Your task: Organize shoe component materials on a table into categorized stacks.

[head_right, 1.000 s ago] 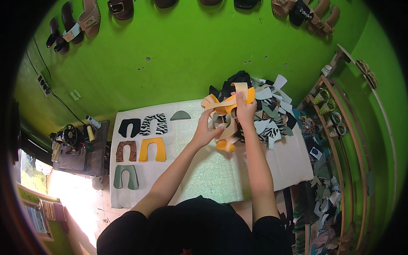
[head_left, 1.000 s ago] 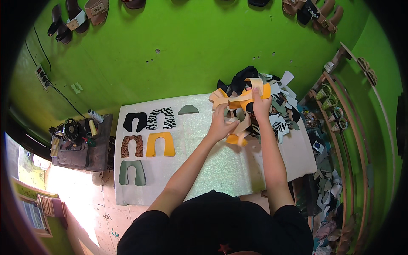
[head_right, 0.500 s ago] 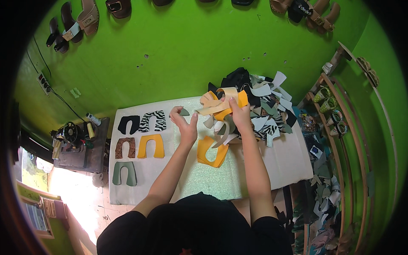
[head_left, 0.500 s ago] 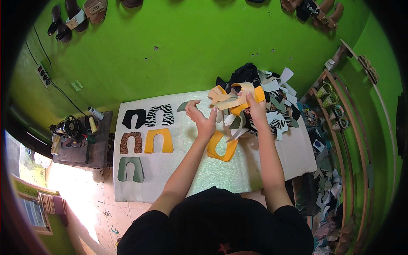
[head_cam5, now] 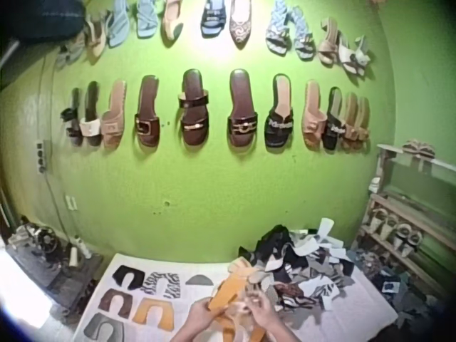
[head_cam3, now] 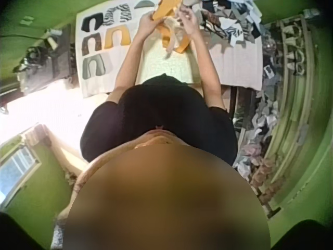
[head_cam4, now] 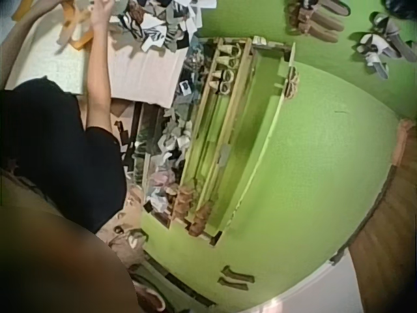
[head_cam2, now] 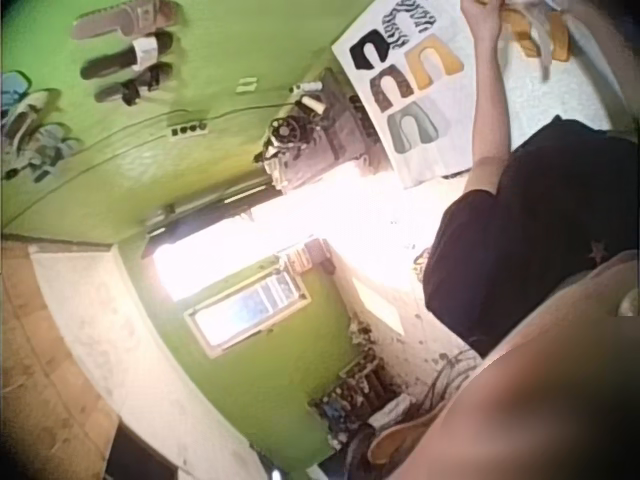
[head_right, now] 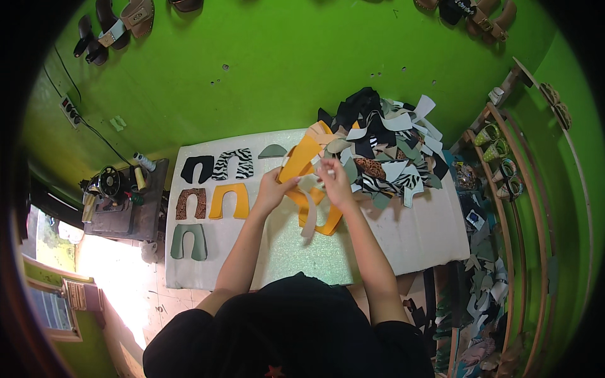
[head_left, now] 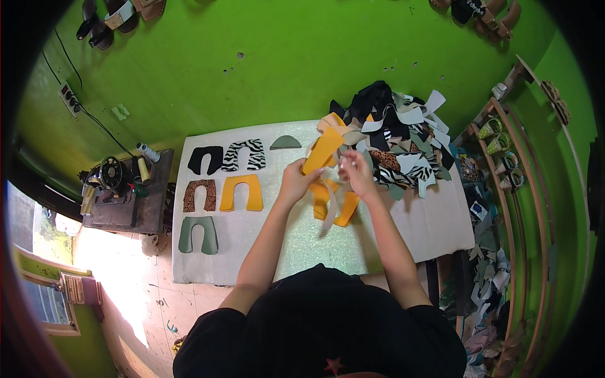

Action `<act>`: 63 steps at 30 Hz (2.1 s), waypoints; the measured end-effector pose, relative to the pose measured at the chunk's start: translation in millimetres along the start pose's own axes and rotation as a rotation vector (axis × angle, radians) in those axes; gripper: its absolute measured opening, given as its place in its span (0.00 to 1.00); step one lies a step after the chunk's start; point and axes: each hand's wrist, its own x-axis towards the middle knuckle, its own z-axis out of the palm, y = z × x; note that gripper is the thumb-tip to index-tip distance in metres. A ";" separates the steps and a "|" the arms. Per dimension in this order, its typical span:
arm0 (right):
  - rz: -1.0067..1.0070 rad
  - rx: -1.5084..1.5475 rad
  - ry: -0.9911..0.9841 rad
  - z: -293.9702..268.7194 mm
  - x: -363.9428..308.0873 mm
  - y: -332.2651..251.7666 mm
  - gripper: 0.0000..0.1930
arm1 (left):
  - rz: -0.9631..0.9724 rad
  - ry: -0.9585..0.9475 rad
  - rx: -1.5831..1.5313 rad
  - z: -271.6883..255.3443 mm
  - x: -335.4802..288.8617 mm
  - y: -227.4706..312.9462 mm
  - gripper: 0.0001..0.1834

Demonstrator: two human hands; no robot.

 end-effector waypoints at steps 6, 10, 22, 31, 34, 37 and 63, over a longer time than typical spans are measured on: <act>0.129 -0.777 -0.307 8.7 -53.3 87.1 0.23 | -0.117 0.052 -0.034 -19.2 -6.8 -33.0 0.10; -0.074 -1.372 -0.230 16.8 -77.0 107.7 0.18 | -0.141 0.014 -0.077 -20.9 -9.9 -31.3 0.11; -0.126 -0.709 0.066 11.6 -24.8 48.1 0.10 | -0.057 0.238 -0.200 -41.0 -8.1 -4.3 0.07; -0.369 -0.377 0.553 -79.2 39.6 -33.4 0.09 | -0.042 0.163 -0.028 -28.8 -9.2 3.8 0.11; -0.151 -0.720 0.736 -114.6 44.0 -21.2 0.23 | -0.129 0.088 -0.070 -16.4 -11.2 10.6 0.12; -0.036 -0.988 0.938 -95.9 26.1 -15.1 0.25 | -0.179 0.048 -0.072 -16.6 -10.5 3.2 0.13; 0.104 -0.723 -0.214 44.1 -52.1 -80.0 0.18 | -0.346 -0.106 -0.390 -68.4 -53.5 -22.4 0.16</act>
